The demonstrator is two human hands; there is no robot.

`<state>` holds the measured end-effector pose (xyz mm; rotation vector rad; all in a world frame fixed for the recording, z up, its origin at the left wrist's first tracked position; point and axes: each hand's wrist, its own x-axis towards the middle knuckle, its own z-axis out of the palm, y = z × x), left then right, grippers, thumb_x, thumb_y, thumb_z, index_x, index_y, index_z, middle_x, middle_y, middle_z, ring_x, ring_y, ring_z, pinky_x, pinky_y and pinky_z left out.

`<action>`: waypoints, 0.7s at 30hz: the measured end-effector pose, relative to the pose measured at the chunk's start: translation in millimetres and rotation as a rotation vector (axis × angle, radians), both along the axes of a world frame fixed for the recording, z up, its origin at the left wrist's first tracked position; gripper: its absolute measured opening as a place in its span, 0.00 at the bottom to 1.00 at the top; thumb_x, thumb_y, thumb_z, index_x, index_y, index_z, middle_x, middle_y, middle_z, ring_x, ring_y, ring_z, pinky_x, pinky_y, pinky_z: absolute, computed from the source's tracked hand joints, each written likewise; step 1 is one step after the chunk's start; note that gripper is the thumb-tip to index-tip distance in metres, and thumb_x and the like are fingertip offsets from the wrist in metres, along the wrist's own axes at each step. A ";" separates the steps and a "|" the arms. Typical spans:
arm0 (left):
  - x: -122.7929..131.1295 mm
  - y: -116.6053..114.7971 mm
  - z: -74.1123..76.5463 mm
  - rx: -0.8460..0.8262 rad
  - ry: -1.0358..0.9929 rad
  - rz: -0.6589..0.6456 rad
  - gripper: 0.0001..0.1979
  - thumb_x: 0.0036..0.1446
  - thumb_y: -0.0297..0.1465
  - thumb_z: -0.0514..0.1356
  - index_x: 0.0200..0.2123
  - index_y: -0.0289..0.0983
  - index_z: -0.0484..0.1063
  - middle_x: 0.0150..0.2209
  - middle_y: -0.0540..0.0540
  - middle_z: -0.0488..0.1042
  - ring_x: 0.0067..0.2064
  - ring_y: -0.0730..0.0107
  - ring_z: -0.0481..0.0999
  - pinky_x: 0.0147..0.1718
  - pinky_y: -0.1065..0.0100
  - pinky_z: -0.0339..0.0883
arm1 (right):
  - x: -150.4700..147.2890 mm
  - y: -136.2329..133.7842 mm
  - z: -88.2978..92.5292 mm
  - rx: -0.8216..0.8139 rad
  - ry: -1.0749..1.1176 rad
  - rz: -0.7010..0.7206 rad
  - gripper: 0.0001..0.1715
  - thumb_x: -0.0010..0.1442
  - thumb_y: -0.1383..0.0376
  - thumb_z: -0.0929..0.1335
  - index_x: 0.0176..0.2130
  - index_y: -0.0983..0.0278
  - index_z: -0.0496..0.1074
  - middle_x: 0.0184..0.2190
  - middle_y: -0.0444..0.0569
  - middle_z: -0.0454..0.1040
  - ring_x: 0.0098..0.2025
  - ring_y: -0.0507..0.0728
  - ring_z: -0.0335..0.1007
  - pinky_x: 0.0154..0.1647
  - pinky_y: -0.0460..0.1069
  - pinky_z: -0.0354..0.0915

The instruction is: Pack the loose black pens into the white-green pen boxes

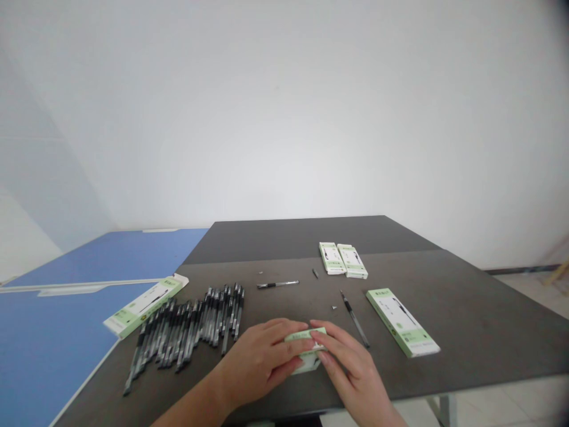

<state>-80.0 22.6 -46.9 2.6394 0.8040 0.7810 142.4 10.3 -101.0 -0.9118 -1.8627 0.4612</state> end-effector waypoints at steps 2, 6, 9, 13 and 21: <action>-0.6 0.3 -2.5 0.000 -0.014 0.035 0.22 0.62 0.29 0.55 0.58 0.51 0.65 0.56 0.46 0.72 0.55 0.64 0.72 0.54 0.65 0.65 | -0.9 2.7 -3.4 -0.041 0.010 0.018 0.20 0.62 0.67 0.67 0.52 0.52 0.72 0.53 0.48 0.74 0.55 0.58 0.70 0.56 0.52 0.66; 1.5 0.4 -12.5 -0.088 -0.123 0.083 0.19 0.63 0.27 0.54 0.55 0.48 0.68 0.52 0.45 0.74 0.51 0.66 0.74 0.51 0.67 0.67 | -11.5 6.6 -16.6 -0.218 0.099 0.016 0.25 0.59 0.65 0.69 0.56 0.56 0.69 0.56 0.50 0.71 0.59 0.61 0.65 0.59 0.57 0.63; 6.9 -3.8 -18.1 -0.164 -0.229 0.191 0.20 0.62 0.28 0.55 0.56 0.47 0.67 0.52 0.44 0.74 0.52 0.66 0.74 0.51 0.66 0.69 | -17.5 1.3 -20.0 -0.383 0.228 -0.028 0.26 0.58 0.63 0.69 0.56 0.58 0.68 0.57 0.52 0.70 0.57 0.62 0.67 0.57 0.56 0.65; 8.8 -12.7 -21.3 -0.229 -0.418 0.359 0.22 0.62 0.30 0.55 0.59 0.46 0.62 0.53 0.44 0.74 0.49 0.65 0.76 0.49 0.65 0.71 | 11.1 -1.2 1.4 -0.492 0.406 -0.057 0.29 0.59 0.58 0.68 0.59 0.58 0.65 0.54 0.53 0.73 0.49 0.61 0.73 0.49 0.54 0.71; -16.7 -18.1 -43.8 -0.281 -0.444 0.550 0.12 0.61 0.35 0.56 0.45 0.43 0.75 0.42 0.46 0.80 0.37 0.66 0.81 0.42 0.67 0.75 | 207.2 82.6 49.5 -0.634 0.374 -0.498 0.31 0.59 0.60 0.67 0.61 0.57 0.61 0.34 0.51 0.80 0.25 0.57 0.75 0.25 0.50 0.69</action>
